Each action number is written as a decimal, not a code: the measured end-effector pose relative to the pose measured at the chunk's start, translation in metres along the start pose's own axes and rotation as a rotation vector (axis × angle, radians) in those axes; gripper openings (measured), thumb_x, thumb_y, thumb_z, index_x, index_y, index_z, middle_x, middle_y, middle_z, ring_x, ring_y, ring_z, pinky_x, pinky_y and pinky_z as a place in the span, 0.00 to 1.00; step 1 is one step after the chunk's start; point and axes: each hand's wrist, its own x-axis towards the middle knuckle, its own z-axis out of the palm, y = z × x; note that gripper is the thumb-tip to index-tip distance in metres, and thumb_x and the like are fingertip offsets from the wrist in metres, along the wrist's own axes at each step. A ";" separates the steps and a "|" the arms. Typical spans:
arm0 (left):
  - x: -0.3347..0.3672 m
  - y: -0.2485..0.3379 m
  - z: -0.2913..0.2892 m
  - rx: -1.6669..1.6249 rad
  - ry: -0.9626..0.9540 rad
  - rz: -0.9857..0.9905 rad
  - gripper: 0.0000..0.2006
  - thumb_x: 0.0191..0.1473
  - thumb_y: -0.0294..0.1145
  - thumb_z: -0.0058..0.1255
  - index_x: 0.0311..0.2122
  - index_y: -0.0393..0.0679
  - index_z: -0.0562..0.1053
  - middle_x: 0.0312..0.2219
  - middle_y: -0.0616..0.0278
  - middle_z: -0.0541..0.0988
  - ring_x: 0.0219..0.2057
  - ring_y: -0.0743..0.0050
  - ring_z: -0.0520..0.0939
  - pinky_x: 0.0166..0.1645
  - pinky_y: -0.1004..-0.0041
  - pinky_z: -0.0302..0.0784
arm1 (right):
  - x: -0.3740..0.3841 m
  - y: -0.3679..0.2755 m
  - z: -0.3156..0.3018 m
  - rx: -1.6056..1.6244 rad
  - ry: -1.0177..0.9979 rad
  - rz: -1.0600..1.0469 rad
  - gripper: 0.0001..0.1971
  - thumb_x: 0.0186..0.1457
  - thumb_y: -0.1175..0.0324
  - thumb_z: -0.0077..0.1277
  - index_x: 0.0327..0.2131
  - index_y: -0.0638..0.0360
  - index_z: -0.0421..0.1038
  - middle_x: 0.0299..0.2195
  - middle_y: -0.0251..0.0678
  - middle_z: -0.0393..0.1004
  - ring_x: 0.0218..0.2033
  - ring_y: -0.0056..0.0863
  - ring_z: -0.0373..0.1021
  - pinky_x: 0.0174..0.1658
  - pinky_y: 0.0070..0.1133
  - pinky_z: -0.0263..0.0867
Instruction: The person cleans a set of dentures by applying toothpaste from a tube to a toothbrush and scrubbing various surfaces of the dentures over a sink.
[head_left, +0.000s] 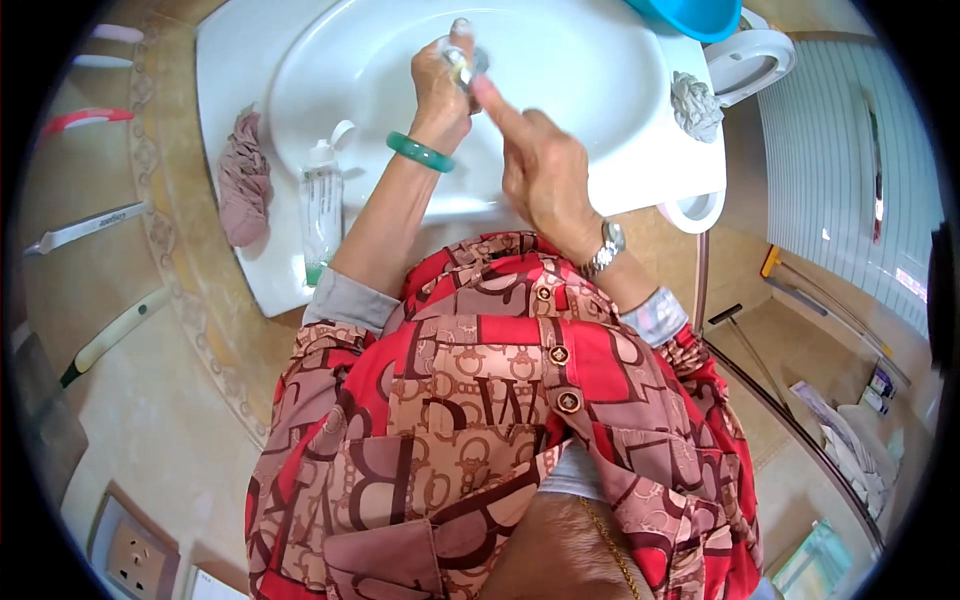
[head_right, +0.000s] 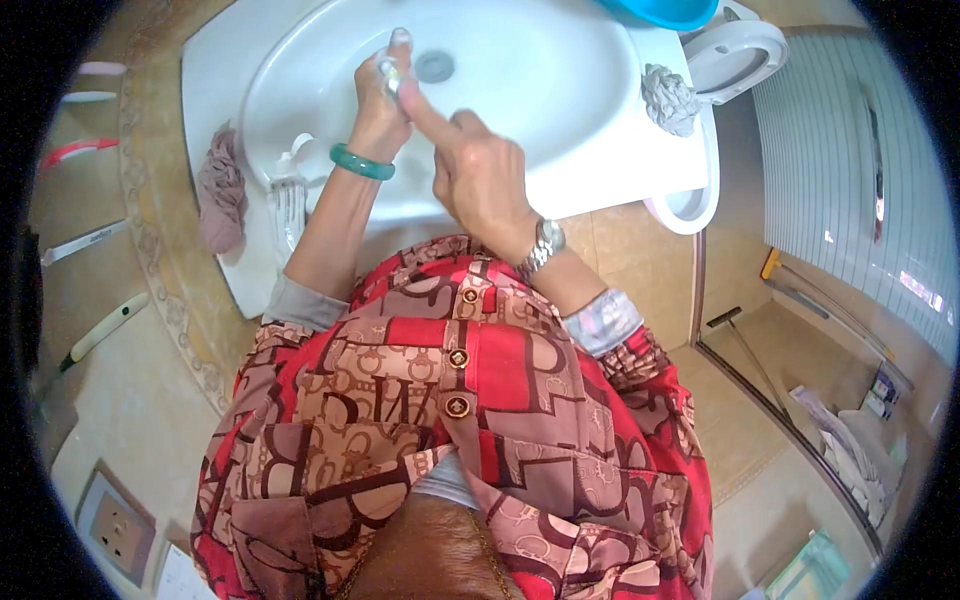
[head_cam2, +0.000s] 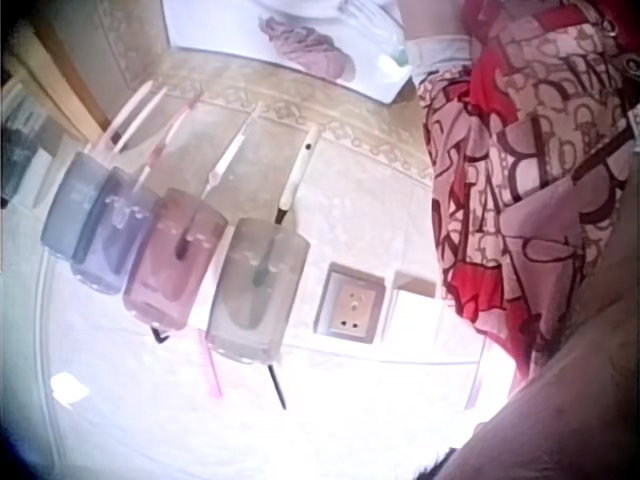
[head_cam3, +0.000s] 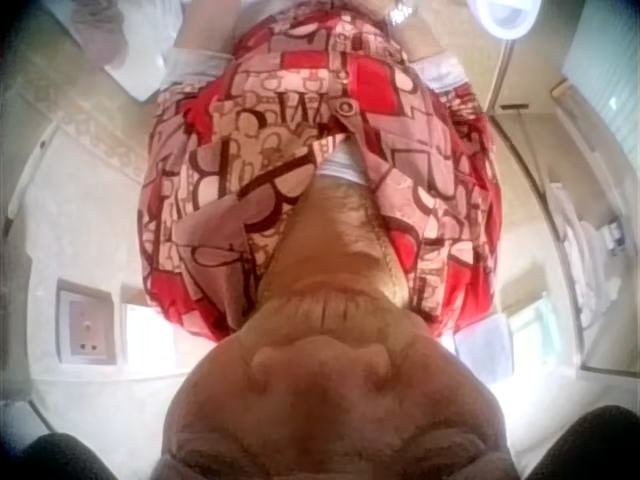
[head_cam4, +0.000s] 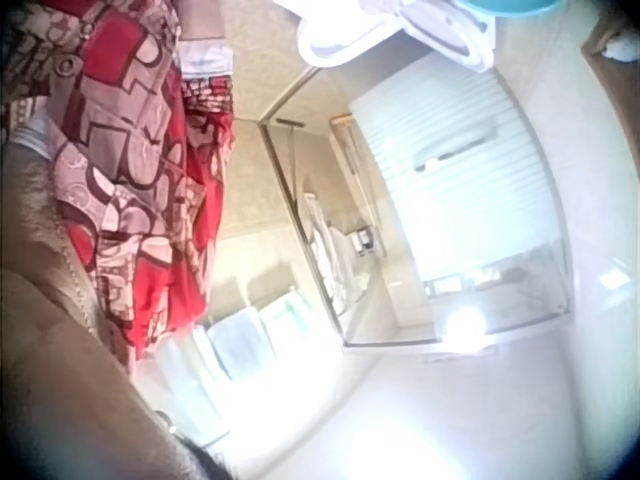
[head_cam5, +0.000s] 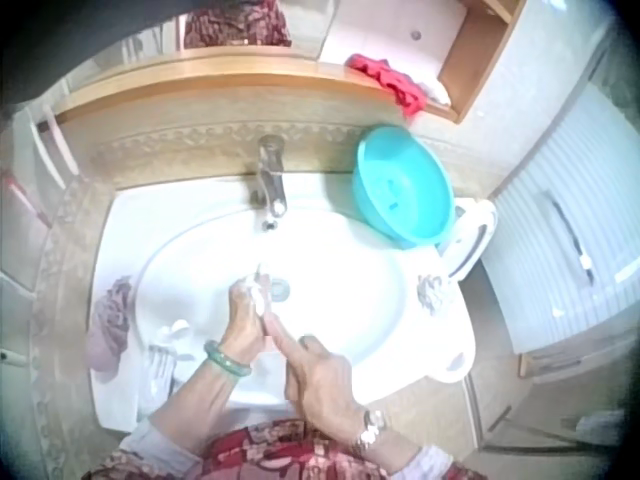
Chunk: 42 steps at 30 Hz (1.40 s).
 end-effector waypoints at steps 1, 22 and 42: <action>-0.002 -0.004 0.006 0.001 0.012 0.015 0.18 0.55 0.42 0.48 0.17 0.48 0.62 0.12 0.73 0.61 0.10 0.83 0.59 0.11 0.77 0.50 | 0.013 0.005 0.001 0.001 0.062 -0.024 0.32 0.44 0.83 0.43 0.54 0.41 0.63 0.16 0.38 0.62 0.16 0.36 0.62 0.22 0.28 0.61; -0.007 -0.001 0.004 -0.209 -0.088 -0.165 0.14 0.54 0.43 0.50 0.22 0.50 0.63 0.15 0.73 0.62 0.15 0.84 0.63 0.19 0.80 0.58 | 0.005 0.004 0.001 0.031 0.067 -0.080 0.31 0.42 0.81 0.44 0.53 0.42 0.63 0.20 0.39 0.65 0.17 0.41 0.65 0.21 0.32 0.63; 0.093 -0.044 -0.057 1.568 0.001 0.160 0.22 0.57 0.50 0.34 0.30 0.42 0.75 0.32 0.47 0.77 0.36 0.42 0.76 0.41 0.55 0.71 | -0.030 0.038 0.018 0.510 0.093 0.401 0.25 0.52 0.83 0.39 0.54 0.51 0.63 0.37 0.43 0.76 0.17 0.14 0.58 0.24 0.14 0.61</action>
